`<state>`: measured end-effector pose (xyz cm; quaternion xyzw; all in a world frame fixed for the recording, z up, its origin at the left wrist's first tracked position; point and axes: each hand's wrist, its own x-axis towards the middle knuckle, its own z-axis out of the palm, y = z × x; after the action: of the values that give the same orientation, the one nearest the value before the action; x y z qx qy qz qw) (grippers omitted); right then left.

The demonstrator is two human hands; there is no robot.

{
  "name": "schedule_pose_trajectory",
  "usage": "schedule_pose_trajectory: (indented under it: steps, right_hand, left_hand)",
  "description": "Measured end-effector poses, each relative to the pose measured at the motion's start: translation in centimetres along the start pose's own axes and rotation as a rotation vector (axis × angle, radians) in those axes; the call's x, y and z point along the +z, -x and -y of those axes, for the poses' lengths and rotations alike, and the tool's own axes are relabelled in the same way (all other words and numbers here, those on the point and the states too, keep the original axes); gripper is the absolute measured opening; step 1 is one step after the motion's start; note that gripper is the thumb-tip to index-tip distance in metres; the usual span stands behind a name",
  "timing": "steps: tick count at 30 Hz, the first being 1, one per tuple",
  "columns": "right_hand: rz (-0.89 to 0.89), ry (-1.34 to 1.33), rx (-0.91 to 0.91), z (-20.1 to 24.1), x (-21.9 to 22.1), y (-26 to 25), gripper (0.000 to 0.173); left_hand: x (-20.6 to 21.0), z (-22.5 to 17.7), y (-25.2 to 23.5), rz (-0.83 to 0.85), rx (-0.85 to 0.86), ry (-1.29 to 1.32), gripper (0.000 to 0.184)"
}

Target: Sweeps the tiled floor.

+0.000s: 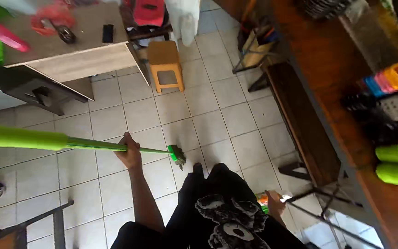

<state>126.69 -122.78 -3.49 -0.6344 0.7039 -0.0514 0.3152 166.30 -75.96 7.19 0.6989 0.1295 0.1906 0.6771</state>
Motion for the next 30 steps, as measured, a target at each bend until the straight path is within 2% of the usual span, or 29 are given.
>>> schedule_pose_trajectory:
  steps: [3,6,8,10,13,16,19,22,25,27,30]
  right_hand:
    - [0.071,0.065,-0.077,6.8,3.9,-2.8,0.086]
    - [0.157,0.160,-0.166,15.1,10.1,-6.7,0.089]
    - [0.202,0.211,-0.223,21.3,15.1,-9.4,0.093]
    - [0.232,0.236,-0.292,28.5,19.9,-11.9,0.096]
    - [0.330,0.228,-0.442,43.4,27.9,-12.8,0.100]
    - [0.465,0.297,-0.620,57.8,35.3,-11.3,0.102]
    - [0.544,0.299,-0.785,71.9,44.6,-8.5,0.102]
    - [0.668,0.187,-0.884,83.3,53.6,-4.3,0.095]
    - [0.730,0.198,-0.935,89.4,60.4,-3.8,0.092]
    - [0.842,0.204,-1.012,93.3,66.2,2.0,0.091]
    - [1.036,0.184,-1.115,96.8,70.2,7.4,0.095]
  left_hand:
    - [2.2,2.1,-5.7,-0.057,-0.068,-0.074,0.036]
    - [4.0,8.6,-10.3,-0.182,-0.148,-0.188,0.033]
    - [5.1,13.4,-11.7,-0.259,-0.207,-0.264,0.032]
    - [6.7,16.5,-11.7,-0.314,-0.266,-0.327,0.033]
    - [9.9,16.2,-14.2,-0.398,-0.362,-0.364,0.035]
    - [11.9,16.1,-16.0,-0.413,-0.395,-0.438,0.037]
    - [14.5,16.9,-18.4,-0.375,-0.408,-0.485,0.038]
    - [17.8,17.1,-22.4,-0.476,-0.422,-0.502,0.039]
    - [21.4,15.8,-25.3,-0.752,-0.511,-0.533,0.039]
    - [21.0,15.1,-29.1,-0.999,-0.545,-0.552,0.041]
    - [19.7,15.3,-29.8,-1.281,-0.606,-0.539,0.046]
